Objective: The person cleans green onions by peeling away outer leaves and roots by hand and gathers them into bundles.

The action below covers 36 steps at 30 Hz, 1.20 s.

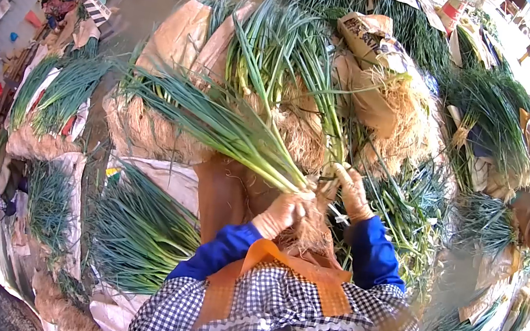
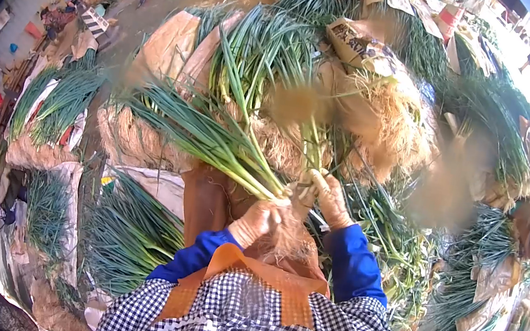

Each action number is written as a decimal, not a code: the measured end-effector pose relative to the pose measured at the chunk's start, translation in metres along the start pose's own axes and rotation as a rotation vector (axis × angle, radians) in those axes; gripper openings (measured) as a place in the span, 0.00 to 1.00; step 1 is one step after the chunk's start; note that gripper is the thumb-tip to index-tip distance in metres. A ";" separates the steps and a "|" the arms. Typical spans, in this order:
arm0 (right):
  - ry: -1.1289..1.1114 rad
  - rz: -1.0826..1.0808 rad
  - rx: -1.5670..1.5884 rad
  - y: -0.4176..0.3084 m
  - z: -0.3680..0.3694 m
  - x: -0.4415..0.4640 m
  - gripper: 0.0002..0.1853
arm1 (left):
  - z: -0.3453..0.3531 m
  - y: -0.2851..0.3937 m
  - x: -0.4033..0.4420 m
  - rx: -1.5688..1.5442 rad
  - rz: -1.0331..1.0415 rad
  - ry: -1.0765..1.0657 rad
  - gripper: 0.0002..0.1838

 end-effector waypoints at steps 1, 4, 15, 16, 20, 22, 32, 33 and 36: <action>0.018 -0.019 -0.049 0.022 -0.002 0.007 0.10 | 0.002 -0.014 0.003 0.059 0.015 0.087 0.13; 0.284 -0.529 -1.289 0.007 -0.003 0.009 0.16 | 0.007 -0.022 0.008 0.114 0.018 0.135 0.13; 0.599 0.022 -0.632 0.021 -0.158 -0.060 0.21 | -0.032 -0.040 0.030 0.132 0.145 0.302 0.07; 0.651 -0.096 -1.332 0.009 -0.177 -0.059 0.25 | -0.032 -0.040 0.030 0.134 0.142 0.299 0.07; 0.355 0.111 -1.201 -0.001 -0.127 -0.033 0.30 | -0.010 -0.029 0.020 0.170 0.147 0.280 0.08; 0.233 -0.004 -0.645 -0.004 -0.062 -0.016 0.29 | 0.005 -0.021 0.012 0.210 0.178 0.230 0.08; 0.405 0.101 -0.079 0.039 -0.076 -0.056 0.12 | 0.054 -0.011 -0.006 -0.209 -0.026 -0.031 0.16; 0.444 0.069 -0.082 0.041 -0.091 -0.065 0.12 | 0.065 -0.016 -0.008 -0.207 -0.046 -0.100 0.15; 0.798 -0.196 -0.366 0.070 -0.207 -0.070 0.11 | 0.071 -0.022 -0.007 -0.050 0.033 -0.151 0.15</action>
Point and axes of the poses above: each hand's wrist, its own x-axis towards the middle knuckle, its own z-axis out of the palm, y = z × x, the point moved 6 cm from there along x, towards the middle knuckle, and after that the axes turned 3 degrees about y, right-handed, at the moved point
